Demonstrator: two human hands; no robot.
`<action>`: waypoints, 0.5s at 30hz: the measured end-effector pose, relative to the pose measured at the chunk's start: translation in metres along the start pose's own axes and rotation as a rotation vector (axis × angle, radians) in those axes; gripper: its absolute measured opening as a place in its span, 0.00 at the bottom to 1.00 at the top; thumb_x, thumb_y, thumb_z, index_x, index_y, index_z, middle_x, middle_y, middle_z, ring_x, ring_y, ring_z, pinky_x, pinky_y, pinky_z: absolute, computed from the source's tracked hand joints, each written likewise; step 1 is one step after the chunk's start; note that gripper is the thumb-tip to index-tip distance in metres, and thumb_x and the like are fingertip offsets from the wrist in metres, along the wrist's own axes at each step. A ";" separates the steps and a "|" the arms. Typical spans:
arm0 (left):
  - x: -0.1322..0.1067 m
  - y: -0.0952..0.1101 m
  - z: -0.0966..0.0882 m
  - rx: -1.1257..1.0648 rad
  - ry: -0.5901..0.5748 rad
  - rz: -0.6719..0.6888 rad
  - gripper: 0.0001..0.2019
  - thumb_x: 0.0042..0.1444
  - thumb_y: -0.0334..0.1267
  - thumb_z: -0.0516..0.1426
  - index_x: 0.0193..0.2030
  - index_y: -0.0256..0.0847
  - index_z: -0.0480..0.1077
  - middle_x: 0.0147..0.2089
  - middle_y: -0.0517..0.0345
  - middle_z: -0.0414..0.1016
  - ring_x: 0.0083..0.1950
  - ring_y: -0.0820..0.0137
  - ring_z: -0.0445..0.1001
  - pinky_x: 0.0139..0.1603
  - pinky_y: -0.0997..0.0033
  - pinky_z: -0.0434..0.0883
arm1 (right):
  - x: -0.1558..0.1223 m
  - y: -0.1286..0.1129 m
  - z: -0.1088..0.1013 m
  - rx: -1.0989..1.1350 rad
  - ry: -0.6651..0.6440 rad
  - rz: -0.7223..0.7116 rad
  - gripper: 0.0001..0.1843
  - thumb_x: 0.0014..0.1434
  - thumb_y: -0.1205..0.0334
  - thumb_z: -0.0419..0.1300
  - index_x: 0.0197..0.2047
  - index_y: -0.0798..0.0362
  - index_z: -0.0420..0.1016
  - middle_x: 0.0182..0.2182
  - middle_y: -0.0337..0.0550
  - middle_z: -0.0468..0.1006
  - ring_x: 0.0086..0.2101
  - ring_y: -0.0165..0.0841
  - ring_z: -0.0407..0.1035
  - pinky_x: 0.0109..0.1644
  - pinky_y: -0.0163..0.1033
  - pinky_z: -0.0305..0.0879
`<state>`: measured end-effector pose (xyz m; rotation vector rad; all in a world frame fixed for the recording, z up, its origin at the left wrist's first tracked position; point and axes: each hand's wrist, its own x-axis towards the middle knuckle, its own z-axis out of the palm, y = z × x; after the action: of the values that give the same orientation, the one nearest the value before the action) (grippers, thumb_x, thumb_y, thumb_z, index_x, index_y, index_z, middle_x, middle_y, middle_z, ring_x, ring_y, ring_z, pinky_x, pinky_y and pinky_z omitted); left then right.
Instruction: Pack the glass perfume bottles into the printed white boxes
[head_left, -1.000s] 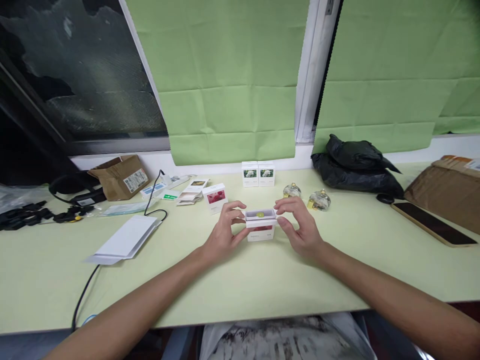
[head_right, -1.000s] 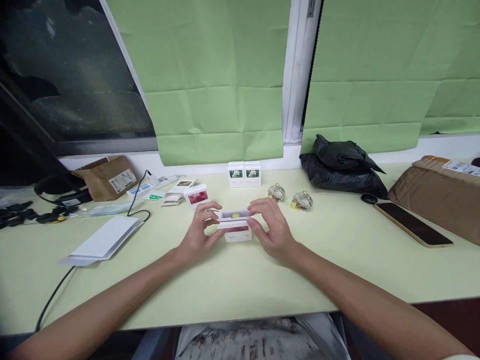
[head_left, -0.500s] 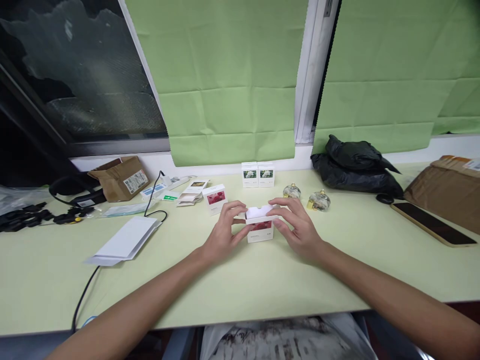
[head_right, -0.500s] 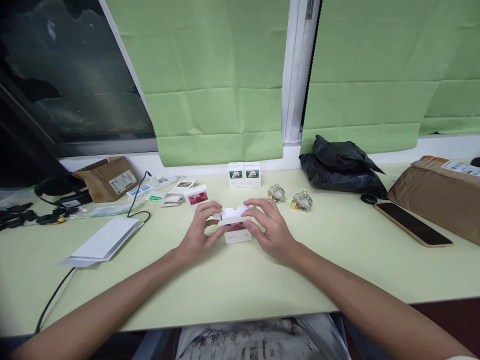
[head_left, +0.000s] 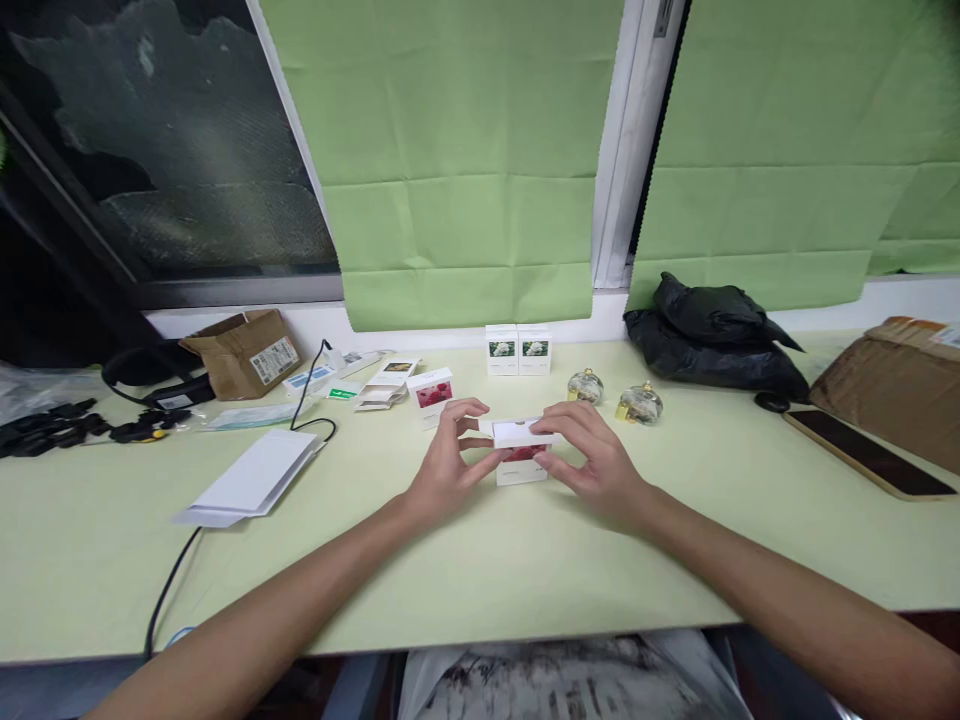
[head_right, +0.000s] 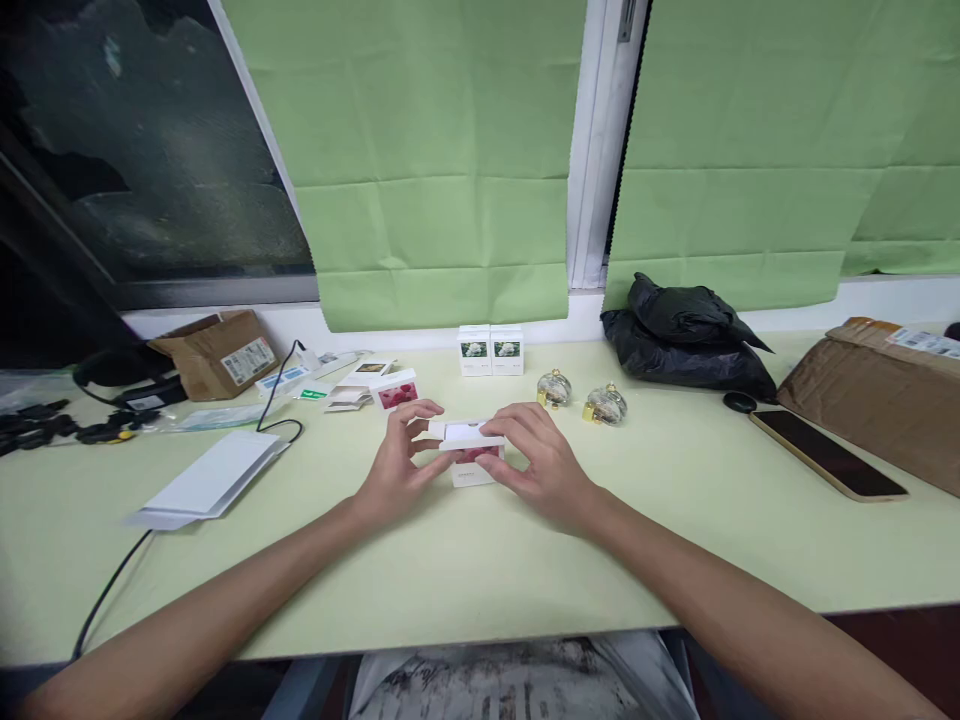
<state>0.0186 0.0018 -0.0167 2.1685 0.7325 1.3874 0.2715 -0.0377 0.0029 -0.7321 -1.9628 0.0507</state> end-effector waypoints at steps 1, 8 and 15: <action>0.000 -0.001 0.000 -0.026 0.000 -0.020 0.25 0.65 0.35 0.65 0.60 0.50 0.57 0.64 0.50 0.60 0.57 0.66 0.76 0.52 0.56 0.85 | 0.000 0.000 0.000 0.001 -0.002 0.003 0.13 0.71 0.59 0.65 0.57 0.45 0.76 0.50 0.49 0.79 0.53 0.46 0.72 0.57 0.54 0.70; 0.000 -0.001 0.000 -0.063 0.000 -0.041 0.23 0.64 0.36 0.66 0.56 0.50 0.55 0.60 0.52 0.63 0.57 0.66 0.77 0.52 0.58 0.83 | 0.000 0.000 0.001 -0.015 -0.003 0.013 0.12 0.71 0.60 0.64 0.57 0.46 0.76 0.49 0.49 0.79 0.53 0.46 0.71 0.57 0.54 0.69; 0.001 0.000 -0.001 -0.044 0.046 -0.094 0.19 0.65 0.37 0.66 0.54 0.48 0.60 0.58 0.53 0.65 0.53 0.67 0.77 0.49 0.63 0.82 | -0.001 0.001 0.003 -0.047 0.011 0.014 0.12 0.71 0.61 0.64 0.57 0.45 0.76 0.49 0.49 0.79 0.56 0.47 0.69 0.61 0.57 0.67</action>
<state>0.0178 0.0030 -0.0154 2.0476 0.8025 1.3956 0.2702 -0.0363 0.0006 -0.7759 -1.9542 0.0094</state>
